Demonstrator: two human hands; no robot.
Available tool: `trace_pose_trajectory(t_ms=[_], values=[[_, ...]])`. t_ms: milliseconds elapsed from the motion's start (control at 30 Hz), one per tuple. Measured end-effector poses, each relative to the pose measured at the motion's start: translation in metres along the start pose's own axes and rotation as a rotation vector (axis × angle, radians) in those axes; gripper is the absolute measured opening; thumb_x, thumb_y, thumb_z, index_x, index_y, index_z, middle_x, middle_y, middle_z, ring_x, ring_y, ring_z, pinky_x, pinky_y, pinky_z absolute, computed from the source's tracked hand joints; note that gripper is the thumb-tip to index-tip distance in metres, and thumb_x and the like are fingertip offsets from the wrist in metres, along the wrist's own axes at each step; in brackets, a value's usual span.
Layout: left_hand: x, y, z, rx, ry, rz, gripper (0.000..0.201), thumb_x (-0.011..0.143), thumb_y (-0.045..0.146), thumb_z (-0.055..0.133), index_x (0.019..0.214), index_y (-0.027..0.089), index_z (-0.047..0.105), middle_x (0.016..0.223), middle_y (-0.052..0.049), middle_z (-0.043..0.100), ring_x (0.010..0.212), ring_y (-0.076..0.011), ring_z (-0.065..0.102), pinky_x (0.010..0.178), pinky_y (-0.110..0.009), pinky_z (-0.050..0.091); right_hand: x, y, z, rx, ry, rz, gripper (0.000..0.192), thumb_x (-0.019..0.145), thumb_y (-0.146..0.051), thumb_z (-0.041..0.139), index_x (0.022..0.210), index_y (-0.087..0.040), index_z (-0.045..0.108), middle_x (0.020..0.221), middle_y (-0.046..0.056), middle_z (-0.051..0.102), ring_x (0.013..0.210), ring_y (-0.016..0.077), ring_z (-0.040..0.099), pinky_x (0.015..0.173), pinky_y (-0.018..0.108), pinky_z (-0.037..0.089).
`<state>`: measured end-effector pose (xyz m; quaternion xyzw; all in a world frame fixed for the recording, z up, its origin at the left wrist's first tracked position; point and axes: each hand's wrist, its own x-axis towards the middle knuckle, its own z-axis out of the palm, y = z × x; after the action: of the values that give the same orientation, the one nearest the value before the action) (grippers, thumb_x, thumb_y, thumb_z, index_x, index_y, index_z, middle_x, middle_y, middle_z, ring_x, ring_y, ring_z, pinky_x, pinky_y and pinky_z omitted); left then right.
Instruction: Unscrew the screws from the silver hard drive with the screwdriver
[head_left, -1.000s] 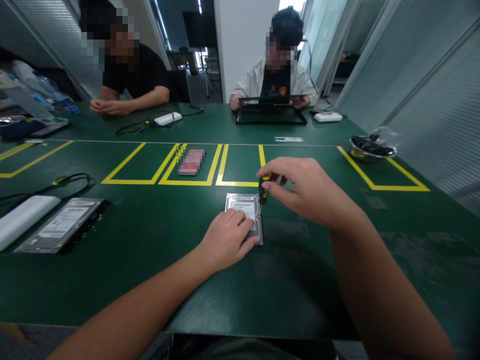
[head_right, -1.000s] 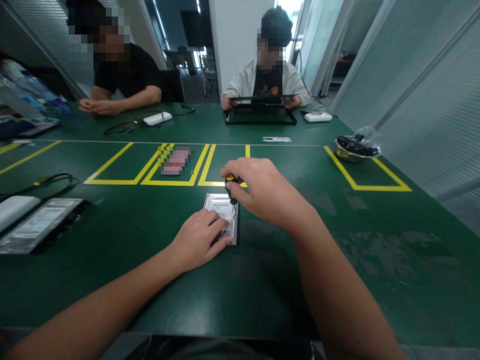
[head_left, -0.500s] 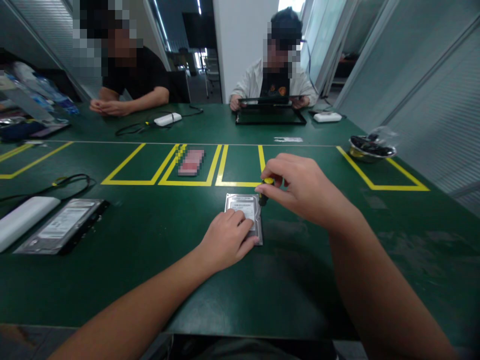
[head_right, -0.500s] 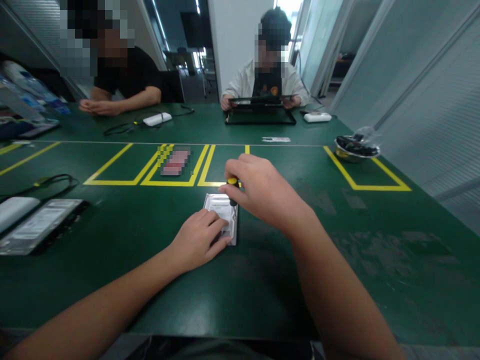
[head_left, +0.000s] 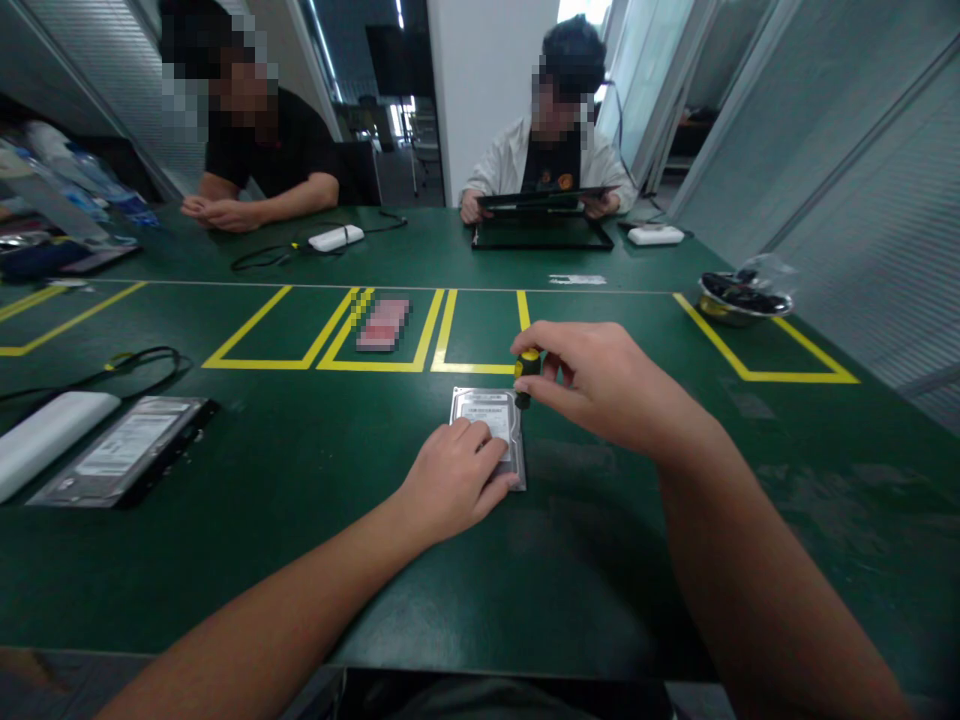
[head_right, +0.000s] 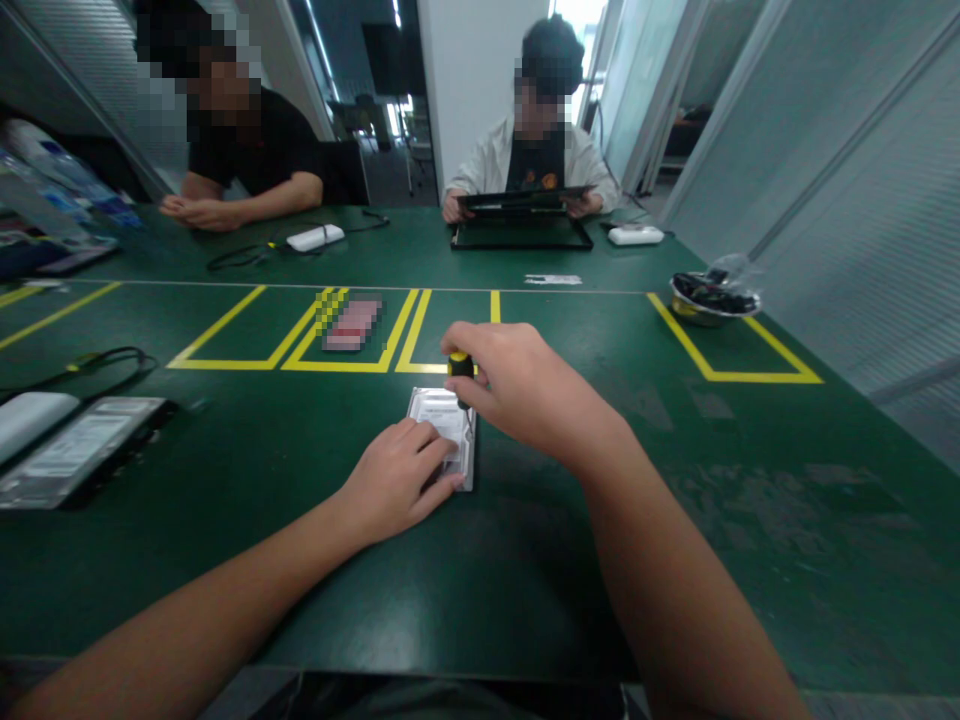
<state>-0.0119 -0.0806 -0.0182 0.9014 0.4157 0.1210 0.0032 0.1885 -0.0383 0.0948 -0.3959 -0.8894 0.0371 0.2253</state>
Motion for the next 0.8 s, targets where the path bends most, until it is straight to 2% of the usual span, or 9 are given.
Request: trace_pose_trajectory(t_ms=[200, 433, 500, 800], values=[[-0.001, 0.0, 0.001, -0.002, 0.01, 0.003, 0.032, 0.095, 0.046, 0.05, 0.103, 0.018, 0.064, 0.098, -0.009, 0.058, 0.09, -0.0258, 0.051, 0.078, -0.041, 0.042, 0.0, -0.001, -0.002, 0.005, -0.035, 0.017, 0.022, 0.085, -0.019, 0.063, 0.107, -0.016, 0.063, 0.085, 0.001, 0.066, 0.07, 0.0139, 0.057, 0.066, 0.026, 0.038], [-0.001, -0.001, 0.001, 0.006, 0.01, 0.0, 0.031, 0.094, 0.046, 0.051, 0.101, 0.019, 0.063, 0.098, -0.009, 0.058, 0.09, -0.0257, 0.051, 0.078, -0.041, 0.043, -0.012, -0.008, -0.032, -0.028, 0.112, 0.061, 0.024, 0.085, -0.025, 0.062, 0.108, -0.018, 0.064, 0.082, 0.001, 0.067, 0.069, 0.0167, 0.06, 0.066, 0.029, 0.041], [-0.001, -0.002, 0.001, 0.006, 0.01, -0.001, 0.03, 0.094, 0.045, 0.051, 0.102, 0.019, 0.063, 0.098, -0.009, 0.058, 0.091, -0.0258, 0.052, 0.078, -0.041, 0.043, -0.014, -0.009, -0.034, -0.048, 0.113, 0.065, 0.023, 0.085, -0.025, 0.061, 0.108, -0.019, 0.064, 0.083, 0.002, 0.068, 0.069, 0.0173, 0.06, 0.066, 0.029, 0.041], [-0.001, 0.0, 0.001, 0.0, 0.032, 0.004, 0.032, 0.094, 0.046, 0.051, 0.101, 0.018, 0.064, 0.097, -0.009, 0.058, 0.09, -0.0251, 0.052, 0.079, -0.04, 0.043, -0.007, -0.009, -0.016, -0.014, 0.019, 0.01, 0.019, 0.084, -0.019, 0.061, 0.103, -0.017, 0.063, 0.084, 0.001, 0.066, 0.072, 0.0153, 0.059, 0.068, 0.026, 0.039]])
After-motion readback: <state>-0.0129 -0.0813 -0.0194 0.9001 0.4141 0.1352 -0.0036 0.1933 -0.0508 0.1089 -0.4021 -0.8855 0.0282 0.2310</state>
